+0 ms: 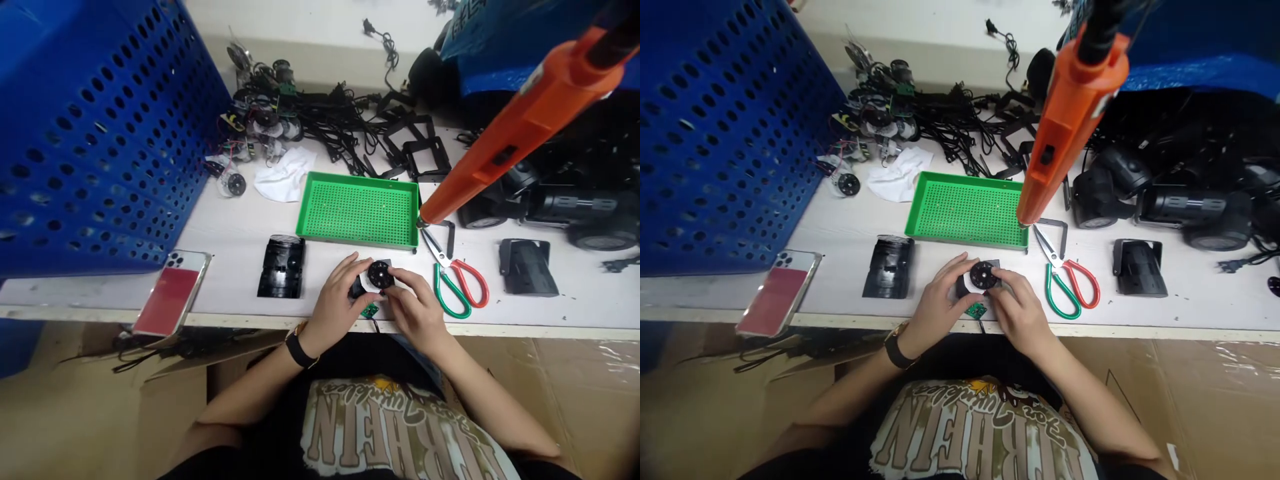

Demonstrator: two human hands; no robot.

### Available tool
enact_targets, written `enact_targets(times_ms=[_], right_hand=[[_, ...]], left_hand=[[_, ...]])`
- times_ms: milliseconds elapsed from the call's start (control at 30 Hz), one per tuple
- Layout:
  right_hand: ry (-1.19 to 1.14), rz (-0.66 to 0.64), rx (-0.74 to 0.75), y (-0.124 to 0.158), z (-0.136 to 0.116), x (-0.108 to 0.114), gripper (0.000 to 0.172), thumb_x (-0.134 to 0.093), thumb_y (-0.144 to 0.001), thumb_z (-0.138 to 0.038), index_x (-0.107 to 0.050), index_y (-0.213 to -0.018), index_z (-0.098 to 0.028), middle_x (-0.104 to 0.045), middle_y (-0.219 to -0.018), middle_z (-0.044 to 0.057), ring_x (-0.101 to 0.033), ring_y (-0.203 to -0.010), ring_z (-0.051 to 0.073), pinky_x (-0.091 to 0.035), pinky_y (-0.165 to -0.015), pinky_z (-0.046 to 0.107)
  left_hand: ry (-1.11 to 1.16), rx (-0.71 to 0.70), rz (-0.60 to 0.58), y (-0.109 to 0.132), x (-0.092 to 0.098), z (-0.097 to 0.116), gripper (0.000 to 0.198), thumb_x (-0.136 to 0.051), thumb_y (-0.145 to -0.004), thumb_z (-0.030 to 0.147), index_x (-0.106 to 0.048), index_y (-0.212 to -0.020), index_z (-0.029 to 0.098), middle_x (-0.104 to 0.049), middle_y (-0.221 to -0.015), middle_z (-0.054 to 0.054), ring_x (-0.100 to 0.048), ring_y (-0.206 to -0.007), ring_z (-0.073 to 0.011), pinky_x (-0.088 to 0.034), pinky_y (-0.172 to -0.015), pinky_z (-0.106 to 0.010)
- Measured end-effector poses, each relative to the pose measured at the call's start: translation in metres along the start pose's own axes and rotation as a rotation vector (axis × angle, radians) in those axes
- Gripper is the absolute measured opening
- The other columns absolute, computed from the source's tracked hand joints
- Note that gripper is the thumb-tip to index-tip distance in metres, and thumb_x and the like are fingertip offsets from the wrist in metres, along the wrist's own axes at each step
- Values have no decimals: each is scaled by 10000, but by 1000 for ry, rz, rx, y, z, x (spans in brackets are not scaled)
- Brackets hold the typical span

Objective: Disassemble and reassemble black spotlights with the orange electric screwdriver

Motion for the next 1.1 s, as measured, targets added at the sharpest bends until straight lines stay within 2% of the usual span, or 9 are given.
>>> enact_targets(times_ms=[167,233,367,433,600,700,800,967,1100], right_hand=[[-107,429,-131,-49,22,51,644,-798,-868,-230,-540,-1452,-320,-577,-1467,138,-661,-1324,323,-608,-1064,566],[-256,432,-201,-86,37,55,753,-760,-919,-401,-375,-1566,-367,-454,-1589,141,-645,-1353,317,-601,-1078,572],[-478,377,-179,-154,45,50,561,-536,-986,-647,-420,-1453,-360,-603,-1344,97,-738,-974,216,-644,-795,393],[-581,373,-197,-167,42,45,529,-518,-966,-686,-497,-1352,-325,-624,-1123,55,-660,-713,144,-574,-625,308],[-777,347,-180,-143,23,37,651,-639,-893,-730,-622,-1393,-313,-619,-983,21,-560,-543,114,-448,-447,285],[-766,294,-153,-115,16,34,623,-827,-844,-554,-643,-1416,-390,-658,-1101,13,-637,-604,118,-497,-473,285],[-737,228,-258,-99,18,25,508,-829,-872,-379,-680,-1356,-349,-708,-1123,15,-694,-643,130,-532,-515,289],[-808,473,-215,-108,6,38,316,-743,-910,-456,-742,-1141,-241,-616,-604,-55,-509,-389,130,-478,-377,292],[-855,496,-205,-119,-12,40,293,-669,-946,-524,-682,-1068,-258,-534,-565,-73,-482,-370,130,-484,-376,306]], left_hand=[[57,58,-53,-1,-6,-4,567,-728,-995,387,-552,-1525,288,-542,-1649,-132,-368,-1635,-318,-421,-1292,-530],[64,66,-71,0,-6,-5,565,-690,-1019,386,-527,-1549,277,-495,-1684,-142,-319,-1655,-321,-405,-1304,-530],[24,44,-65,5,-9,-2,581,-616,-1058,402,-448,-1602,288,-478,-1692,-145,-283,-1669,-321,-385,-1315,-557],[-3,19,-35,7,-12,0,648,-647,-1042,401,-394,-1630,301,-463,-1702,-145,-287,-1668,-323,-395,-1310,-559],[-29,-62,94,10,-12,4,734,-721,-999,379,-356,-1631,299,-525,-1651,-144,-380,-1627,-316,-394,-1309,-557],[-48,-69,139,9,-11,6,720,-747,-982,377,-390,-1601,285,-573,-1603,-148,-436,-1593,-325,-404,-1295,-571],[-64,-66,166,6,-12,10,708,-770,-959,378,-424,-1569,280,-598,-1572,-154,-473,-1563,-346,-422,-1271,-593],[-17,-35,254,0,-12,16,590,-793,-933,358,-534,-1458,287,-684,-1458,-133,-560,-1483,-348,-409,-1263,-630],[129,-10,271,-4,-11,17,482,-806,-919,280,-605,-1357,282,-749,-1367,-98,-683,-1330,-302,-364,-1287,-627]])
Point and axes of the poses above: each hand's wrist, its own y-axis away from the middle knuckle, its own x-axis out of the back of the hand, z = x × y, the point moved 6 cm from there along -y, towards the middle knuckle
